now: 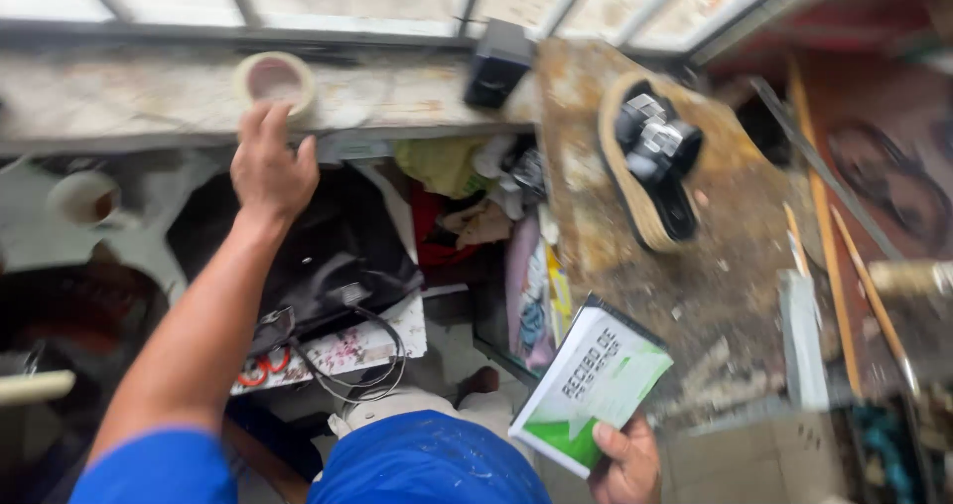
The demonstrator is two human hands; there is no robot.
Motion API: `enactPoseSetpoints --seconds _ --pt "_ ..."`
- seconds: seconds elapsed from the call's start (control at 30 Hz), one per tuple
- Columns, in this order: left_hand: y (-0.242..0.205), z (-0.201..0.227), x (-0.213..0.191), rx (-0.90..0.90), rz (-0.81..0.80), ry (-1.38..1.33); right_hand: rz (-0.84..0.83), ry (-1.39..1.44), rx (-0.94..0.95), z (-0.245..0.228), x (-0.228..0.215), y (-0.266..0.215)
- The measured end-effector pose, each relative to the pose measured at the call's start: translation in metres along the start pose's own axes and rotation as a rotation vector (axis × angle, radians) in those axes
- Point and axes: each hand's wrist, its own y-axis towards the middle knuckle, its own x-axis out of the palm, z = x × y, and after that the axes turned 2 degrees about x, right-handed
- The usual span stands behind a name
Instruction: Inspecting a bag and a shoe, then writing details on a receipt in a shoe repair shop
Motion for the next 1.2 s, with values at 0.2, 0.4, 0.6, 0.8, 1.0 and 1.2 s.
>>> enactPoseSetpoints --seconds 0.2,0.4,0.6,0.8,1.0,1.2 --pt "-0.083 0.218 -0.043 -0.298 -0.494 -0.851 -0.116 0.030 -0.102 -0.035 0.003 -0.019" --pt "-0.133 0.393 -0.057 -0.098 -0.926 -1.376 -0.293 -0.219 -0.309 -0.077 -0.039 -0.010" --pt "-0.136 0.474 -0.020 -0.068 -0.886 -1.111 -0.287 -0.313 -0.318 -0.139 -0.124 0.047" --pt "-0.137 0.501 0.035 -0.035 -0.682 -0.644 -0.315 -0.555 -0.446 -0.175 -0.174 0.125" --pt "-0.160 0.532 0.035 0.327 -0.330 -0.267 -0.215 -0.654 -0.824 -0.160 -0.219 0.179" --pt "-0.208 0.545 0.074 0.533 -0.272 -0.016 -0.254 -0.602 -0.878 -0.160 -0.219 0.173"
